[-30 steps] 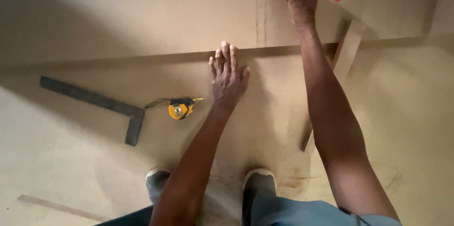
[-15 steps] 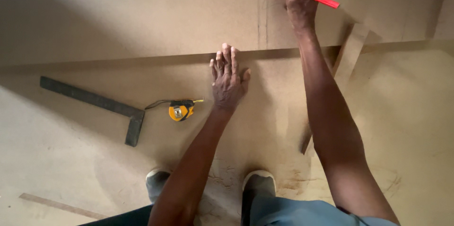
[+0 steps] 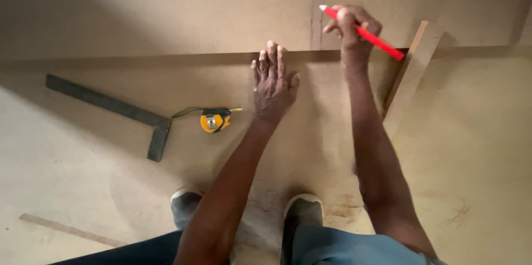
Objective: The person uses a tape measure, a pencil, and a square to mark lines on wood boards. They handle wood blocks and align a metal square to draw straight lines across the surface of the boards.
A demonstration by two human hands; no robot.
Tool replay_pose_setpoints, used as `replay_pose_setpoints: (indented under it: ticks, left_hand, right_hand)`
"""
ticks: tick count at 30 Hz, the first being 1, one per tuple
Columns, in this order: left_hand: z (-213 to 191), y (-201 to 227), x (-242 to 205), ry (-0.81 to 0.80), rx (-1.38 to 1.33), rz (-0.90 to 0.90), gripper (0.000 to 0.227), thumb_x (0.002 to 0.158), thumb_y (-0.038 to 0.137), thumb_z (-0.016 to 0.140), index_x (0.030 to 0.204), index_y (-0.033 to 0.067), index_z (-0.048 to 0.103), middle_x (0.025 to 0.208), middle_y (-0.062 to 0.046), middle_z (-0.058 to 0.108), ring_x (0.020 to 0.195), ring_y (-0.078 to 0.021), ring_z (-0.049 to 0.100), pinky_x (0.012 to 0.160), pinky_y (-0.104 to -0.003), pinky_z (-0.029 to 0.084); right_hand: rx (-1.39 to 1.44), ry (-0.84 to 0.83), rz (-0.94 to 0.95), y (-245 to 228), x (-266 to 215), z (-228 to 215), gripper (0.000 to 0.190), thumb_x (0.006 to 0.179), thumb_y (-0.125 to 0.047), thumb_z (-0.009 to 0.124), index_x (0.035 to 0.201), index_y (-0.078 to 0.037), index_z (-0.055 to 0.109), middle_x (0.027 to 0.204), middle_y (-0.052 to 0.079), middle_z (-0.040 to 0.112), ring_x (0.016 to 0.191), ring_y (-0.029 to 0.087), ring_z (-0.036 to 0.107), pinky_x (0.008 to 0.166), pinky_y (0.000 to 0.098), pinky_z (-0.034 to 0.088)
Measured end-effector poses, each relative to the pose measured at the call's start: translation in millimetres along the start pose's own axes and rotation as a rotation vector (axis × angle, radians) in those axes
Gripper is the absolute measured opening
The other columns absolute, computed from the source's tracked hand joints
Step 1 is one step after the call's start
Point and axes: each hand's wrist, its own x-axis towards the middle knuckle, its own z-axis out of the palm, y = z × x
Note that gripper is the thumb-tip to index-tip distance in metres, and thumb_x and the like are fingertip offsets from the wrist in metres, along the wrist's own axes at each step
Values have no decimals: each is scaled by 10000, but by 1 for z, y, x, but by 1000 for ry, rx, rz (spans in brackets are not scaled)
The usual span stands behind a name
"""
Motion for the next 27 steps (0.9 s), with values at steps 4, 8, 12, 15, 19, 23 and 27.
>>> replay_pose_setpoints:
  ticks: [4, 8, 12, 15, 19, 23, 27]
  left_hand:
    - [-2, 0, 1, 53, 15, 16, 773, 994, 362, 634, 1607, 32, 300, 1675, -210, 295, 1518, -423, 364, 1260, -589, 270]
    - [-1, 0, -1, 30, -6, 4, 782, 978, 357, 636, 1600, 24, 299, 1667, -220, 295, 1510, -424, 366, 1255, -589, 273]
    - [-3, 1, 1, 0, -2, 0, 800, 964, 360, 642, 1591, 4, 294, 1657, -235, 294, 1499, -433, 362, 1237, -594, 274]
    - [-4, 1, 1, 28, -3, -2, 785, 975, 362, 642, 1597, 24, 303, 1669, -212, 297, 1512, -414, 366, 1249, -581, 279]
    - [-3, 1, -1, 13, -6, 10, 780, 993, 363, 639, 1607, 22, 299, 1678, -213, 287, 1518, -412, 363, 1259, -572, 280]
    - [-6, 0, 1, 10, 0, 5, 786, 978, 369, 642, 1599, 25, 305, 1670, -211, 290, 1511, -411, 365, 1250, -575, 281]
    - [-5, 1, 1, 18, 1, 15, 786, 984, 368, 634, 1603, 20, 297, 1670, -215, 290, 1512, -412, 370, 1252, -573, 284]
  right_hand:
    - [-10, 25, 35, -15, -13, 1, 232, 1049, -137, 611, 1057, 58, 739, 811, 62, 696, 673, 136, 700, 546, 254, 460]
    - [-49, -6, 90, -21, -16, -5, 226, 1038, -116, 597, 1081, 51, 743, 851, 100, 756, 676, 119, 681, 572, 238, 485]
    - [-86, -98, 4, -12, -16, 3, 212, 1013, -89, 589, 961, 65, 725, 860, 112, 743, 660, 141, 703, 624, 265, 570]
    - [-83, -58, 7, -7, -17, 9, 210, 1010, -89, 591, 940, 68, 711, 876, 119, 735, 648, 146, 689, 637, 268, 547]
    - [-98, -41, 19, -7, -20, 8, 188, 1032, -85, 625, 957, 70, 700, 856, 125, 726, 644, 156, 666, 638, 270, 501]
    - [-115, -46, -7, -8, -18, 12, 196, 1039, -95, 610, 973, 61, 707, 877, 123, 744, 644, 141, 687, 623, 263, 528]
    - [-184, -53, 25, -7, -19, 12, 215, 1050, -115, 611, 972, 58, 711, 845, 121, 749, 633, 127, 677, 611, 252, 515]
